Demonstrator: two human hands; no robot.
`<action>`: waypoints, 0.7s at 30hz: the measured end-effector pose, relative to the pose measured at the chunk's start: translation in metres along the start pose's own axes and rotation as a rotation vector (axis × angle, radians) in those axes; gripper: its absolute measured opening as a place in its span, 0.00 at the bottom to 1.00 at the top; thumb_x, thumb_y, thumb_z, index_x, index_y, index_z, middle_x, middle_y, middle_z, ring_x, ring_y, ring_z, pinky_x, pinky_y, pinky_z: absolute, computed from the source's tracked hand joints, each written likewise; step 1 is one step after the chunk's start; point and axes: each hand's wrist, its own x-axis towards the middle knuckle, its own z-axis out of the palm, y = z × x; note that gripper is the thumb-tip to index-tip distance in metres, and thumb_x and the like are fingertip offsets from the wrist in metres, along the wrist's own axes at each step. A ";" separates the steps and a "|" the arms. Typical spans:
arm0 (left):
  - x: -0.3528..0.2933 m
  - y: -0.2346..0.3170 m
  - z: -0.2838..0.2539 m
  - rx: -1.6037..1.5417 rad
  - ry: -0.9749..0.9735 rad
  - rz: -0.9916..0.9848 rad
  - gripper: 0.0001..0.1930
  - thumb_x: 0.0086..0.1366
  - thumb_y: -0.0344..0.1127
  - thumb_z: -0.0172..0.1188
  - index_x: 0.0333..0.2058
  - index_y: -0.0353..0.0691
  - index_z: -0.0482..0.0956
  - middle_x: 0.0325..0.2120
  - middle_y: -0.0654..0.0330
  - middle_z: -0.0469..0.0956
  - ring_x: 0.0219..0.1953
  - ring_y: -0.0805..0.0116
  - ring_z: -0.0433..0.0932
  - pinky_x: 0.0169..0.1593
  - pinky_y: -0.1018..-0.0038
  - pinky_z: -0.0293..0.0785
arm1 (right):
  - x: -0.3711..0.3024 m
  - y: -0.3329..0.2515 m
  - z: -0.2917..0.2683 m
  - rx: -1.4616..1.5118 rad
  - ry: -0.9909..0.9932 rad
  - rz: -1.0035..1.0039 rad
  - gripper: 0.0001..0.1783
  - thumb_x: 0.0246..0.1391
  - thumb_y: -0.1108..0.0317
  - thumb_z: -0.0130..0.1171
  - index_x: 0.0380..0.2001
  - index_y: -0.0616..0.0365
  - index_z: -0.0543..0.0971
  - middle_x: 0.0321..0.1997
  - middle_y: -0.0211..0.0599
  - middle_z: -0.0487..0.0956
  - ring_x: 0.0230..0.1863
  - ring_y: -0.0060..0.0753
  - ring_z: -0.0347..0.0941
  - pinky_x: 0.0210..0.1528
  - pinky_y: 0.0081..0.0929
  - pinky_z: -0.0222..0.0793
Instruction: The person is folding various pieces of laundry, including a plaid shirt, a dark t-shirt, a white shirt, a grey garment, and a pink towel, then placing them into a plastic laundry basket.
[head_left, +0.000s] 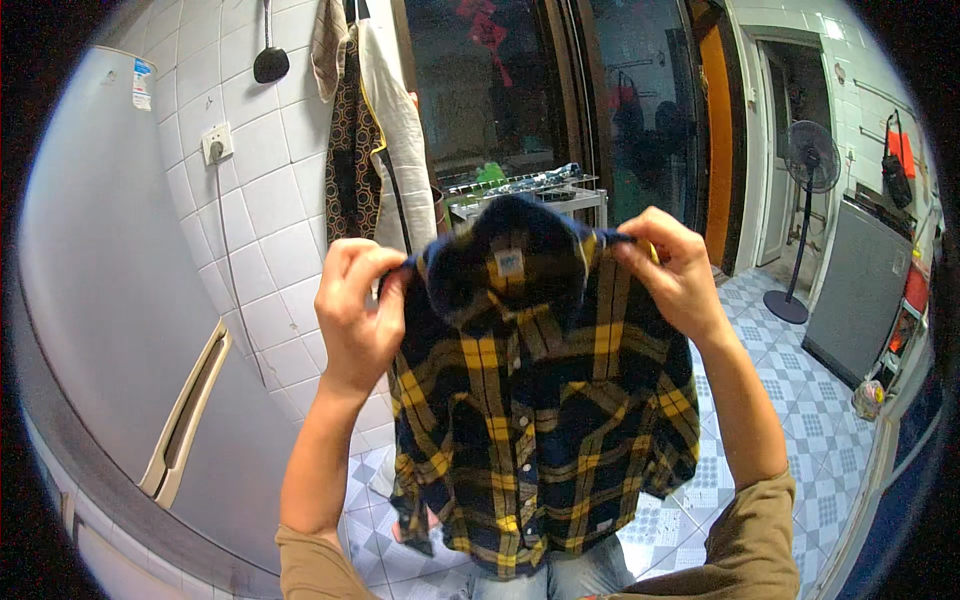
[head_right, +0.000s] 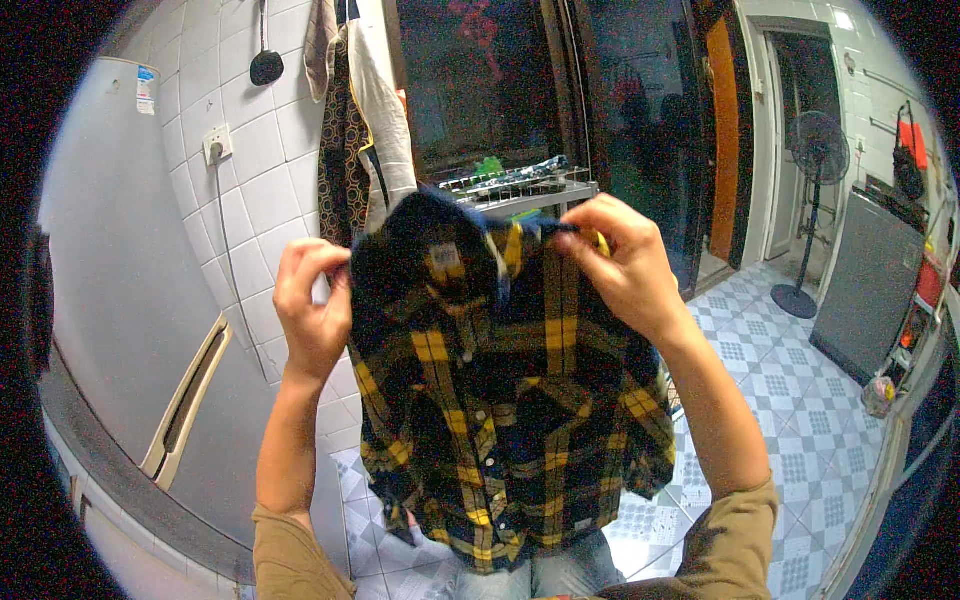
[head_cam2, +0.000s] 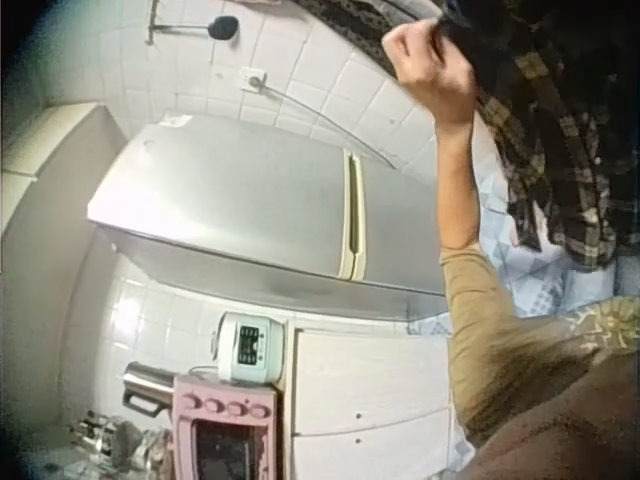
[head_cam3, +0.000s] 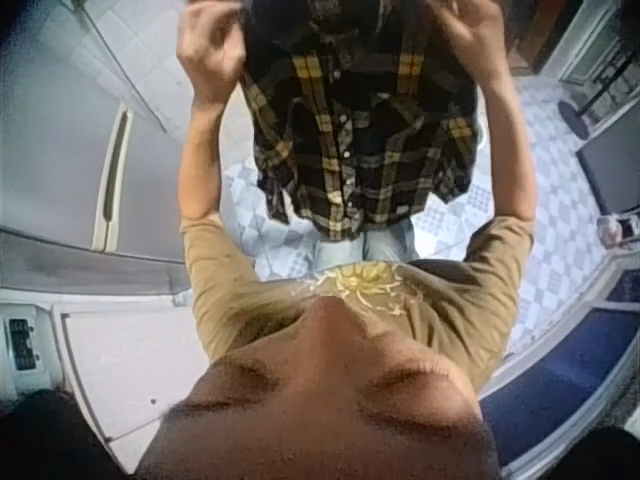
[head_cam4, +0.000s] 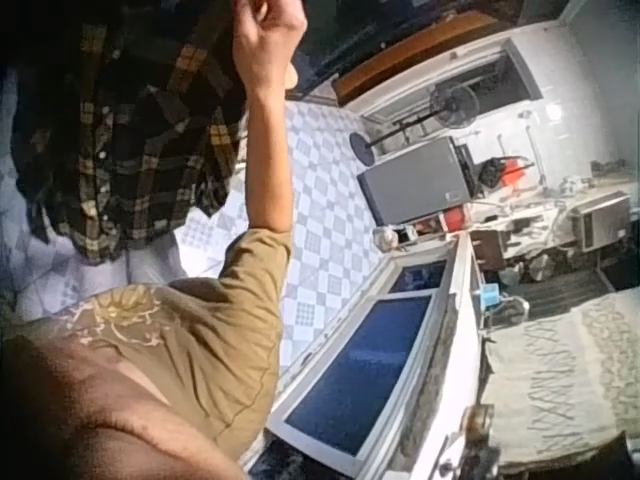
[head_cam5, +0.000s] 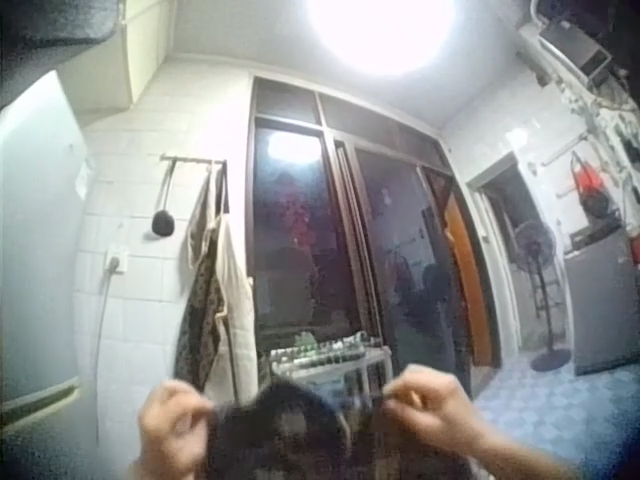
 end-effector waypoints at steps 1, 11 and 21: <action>0.003 -0.004 0.004 -0.054 -0.014 -0.094 0.06 0.51 0.18 0.56 0.28 0.35 0.73 0.25 0.57 0.70 0.27 0.68 0.72 0.32 0.76 0.69 | 0.006 0.003 0.004 0.031 0.033 0.017 0.07 0.50 0.73 0.60 0.32 0.64 0.75 0.25 0.30 0.73 0.29 0.19 0.66 0.33 0.19 0.63; 0.029 -0.048 0.012 -0.455 -0.867 -0.672 0.12 0.56 0.41 0.64 0.30 0.38 0.77 0.25 0.71 0.74 0.29 0.84 0.68 0.34 0.84 0.66 | 0.049 0.021 0.007 0.325 -0.618 0.646 0.13 0.48 0.58 0.64 0.23 0.57 0.78 0.22 0.24 0.75 0.23 0.14 0.68 0.28 0.16 0.64; 0.042 -0.033 0.082 -0.698 -0.409 -1.085 0.11 0.61 0.40 0.55 0.33 0.36 0.74 0.24 0.63 0.75 0.22 0.73 0.73 0.29 0.75 0.72 | 0.092 0.035 0.102 0.196 0.001 0.687 0.14 0.45 0.61 0.58 0.24 0.64 0.77 0.24 0.38 0.77 0.28 0.28 0.71 0.35 0.28 0.66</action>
